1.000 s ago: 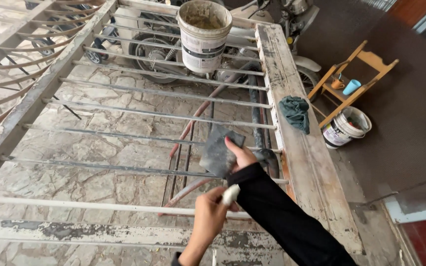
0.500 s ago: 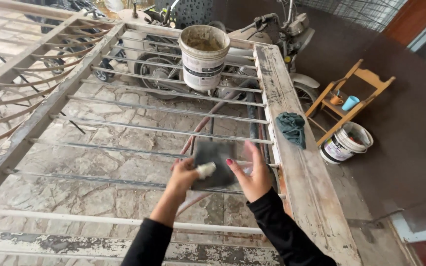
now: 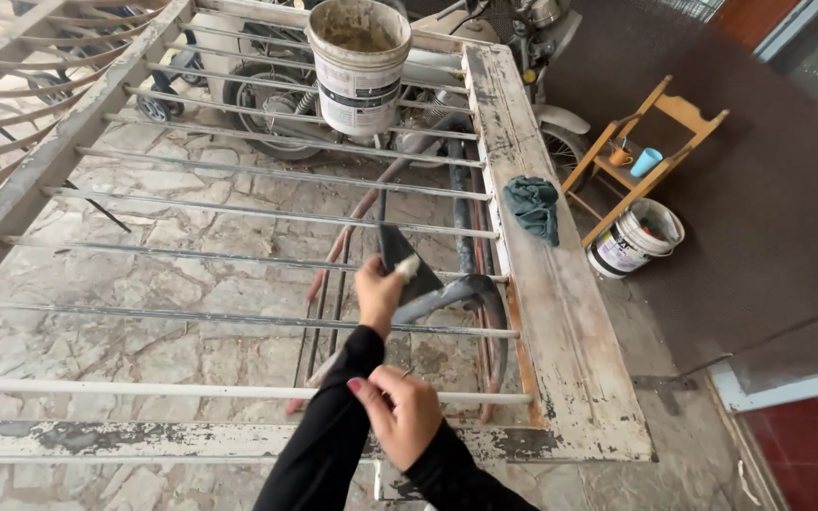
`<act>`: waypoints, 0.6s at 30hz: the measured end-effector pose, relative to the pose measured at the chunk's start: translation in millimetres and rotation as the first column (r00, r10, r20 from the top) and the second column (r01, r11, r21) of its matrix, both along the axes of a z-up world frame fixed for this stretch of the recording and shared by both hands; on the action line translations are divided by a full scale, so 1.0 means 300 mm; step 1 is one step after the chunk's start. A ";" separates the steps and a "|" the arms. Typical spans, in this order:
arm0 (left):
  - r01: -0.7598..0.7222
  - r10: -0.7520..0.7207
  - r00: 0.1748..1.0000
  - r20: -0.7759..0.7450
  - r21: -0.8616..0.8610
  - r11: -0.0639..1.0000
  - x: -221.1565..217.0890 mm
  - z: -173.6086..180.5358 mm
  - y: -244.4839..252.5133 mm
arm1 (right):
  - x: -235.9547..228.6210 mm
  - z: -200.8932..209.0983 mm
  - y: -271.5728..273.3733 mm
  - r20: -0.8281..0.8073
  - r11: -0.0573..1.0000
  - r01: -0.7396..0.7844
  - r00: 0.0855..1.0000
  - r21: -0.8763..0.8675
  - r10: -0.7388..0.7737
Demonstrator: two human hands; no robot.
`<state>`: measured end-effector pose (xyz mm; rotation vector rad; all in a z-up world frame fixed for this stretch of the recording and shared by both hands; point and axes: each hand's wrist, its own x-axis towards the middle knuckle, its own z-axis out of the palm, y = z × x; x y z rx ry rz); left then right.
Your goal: Sanding the metal bars of a gate using a sanding block and water to prepare the surface.
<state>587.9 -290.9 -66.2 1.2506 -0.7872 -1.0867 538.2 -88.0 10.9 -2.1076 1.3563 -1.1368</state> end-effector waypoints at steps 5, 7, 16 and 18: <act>0.059 -0.061 0.986 0.153 0.018 0.998 -0.080 -0.125 0.101 | -0.163 0.064 0.023 0.003 0.976 -0.183 0.983 0.116 0.184; 0.049 -0.058 0.968 0.245 0.041 0.998 -0.136 -0.167 0.121 | -0.262 0.063 0.060 0.035 0.958 -0.249 0.968 0.140 0.247; 0.261 -0.229 0.852 0.470 -0.002 0.965 -0.462 -0.077 0.133 | -0.674 0.034 0.215 0.037 0.755 0.221 0.951 0.618 -0.308; 0.238 -0.248 0.884 0.396 0.075 0.968 -0.475 -0.012 0.115 | -0.723 0.020 0.209 -0.031 0.648 0.401 0.864 0.647 -0.503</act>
